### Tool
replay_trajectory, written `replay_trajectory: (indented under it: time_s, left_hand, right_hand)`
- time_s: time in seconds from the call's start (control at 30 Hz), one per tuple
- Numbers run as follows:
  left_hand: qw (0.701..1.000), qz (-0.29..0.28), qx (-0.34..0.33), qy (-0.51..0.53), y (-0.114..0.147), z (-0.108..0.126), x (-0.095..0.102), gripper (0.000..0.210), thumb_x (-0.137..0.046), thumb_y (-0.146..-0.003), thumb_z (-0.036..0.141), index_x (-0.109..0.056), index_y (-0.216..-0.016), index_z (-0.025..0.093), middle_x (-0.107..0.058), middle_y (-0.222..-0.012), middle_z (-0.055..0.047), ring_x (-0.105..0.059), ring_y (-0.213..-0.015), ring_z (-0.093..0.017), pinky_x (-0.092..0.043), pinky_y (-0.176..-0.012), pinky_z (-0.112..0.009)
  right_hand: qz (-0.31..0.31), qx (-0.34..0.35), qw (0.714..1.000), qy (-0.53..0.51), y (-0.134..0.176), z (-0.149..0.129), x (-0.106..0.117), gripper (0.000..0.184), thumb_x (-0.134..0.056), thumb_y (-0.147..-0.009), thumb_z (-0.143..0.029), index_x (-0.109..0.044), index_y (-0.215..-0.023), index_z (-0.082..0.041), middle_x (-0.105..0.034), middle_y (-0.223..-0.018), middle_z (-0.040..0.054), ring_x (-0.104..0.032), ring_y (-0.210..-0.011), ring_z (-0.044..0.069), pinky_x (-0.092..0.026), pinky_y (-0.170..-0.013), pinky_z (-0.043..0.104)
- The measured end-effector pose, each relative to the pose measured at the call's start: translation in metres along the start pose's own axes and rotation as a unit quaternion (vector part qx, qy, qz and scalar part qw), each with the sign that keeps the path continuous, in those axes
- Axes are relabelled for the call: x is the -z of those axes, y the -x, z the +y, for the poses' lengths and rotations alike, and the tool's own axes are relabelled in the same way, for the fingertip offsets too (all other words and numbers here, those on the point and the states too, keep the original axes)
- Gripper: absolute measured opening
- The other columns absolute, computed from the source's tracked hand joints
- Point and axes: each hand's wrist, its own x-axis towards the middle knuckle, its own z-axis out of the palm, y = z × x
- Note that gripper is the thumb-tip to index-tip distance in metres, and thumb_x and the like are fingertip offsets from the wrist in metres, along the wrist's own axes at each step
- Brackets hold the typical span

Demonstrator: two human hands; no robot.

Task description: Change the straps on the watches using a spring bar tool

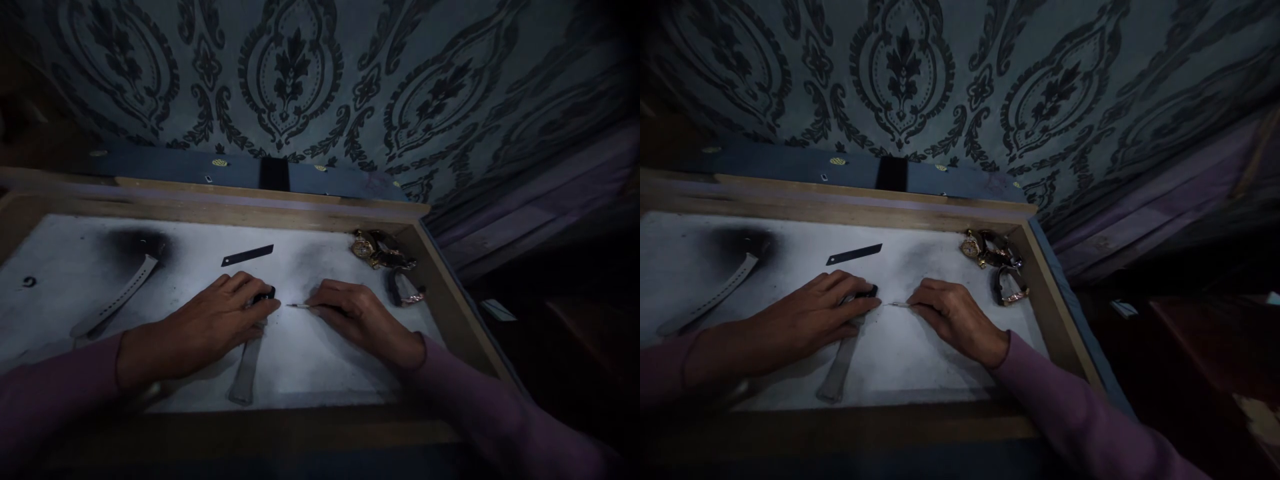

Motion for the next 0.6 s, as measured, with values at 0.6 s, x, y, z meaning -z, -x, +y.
replay_trajectory:
  time_s: [0.6]
  left_hand:
    - [0.999, -0.037, 0.001, -0.039, 0.0002, 0.0000, 0.0010, 0.040, -0.050, -0.096, 0.021, -0.045, -0.136, 0.025, -0.049, -0.131, -0.011, -0.044, -0.117, -0.029, -0.044, -0.088, -0.039]
  right_hand:
    - [-0.021, 0.016, 0.998, 0.051, -0.0002, 0.0000, 0.0028, 0.029, -0.045, -0.099, -0.020, -0.072, -0.092, -0.014, -0.064, -0.079, 0.0063, -0.060, -0.068, 0.015, -0.045, -0.058, 0.025]
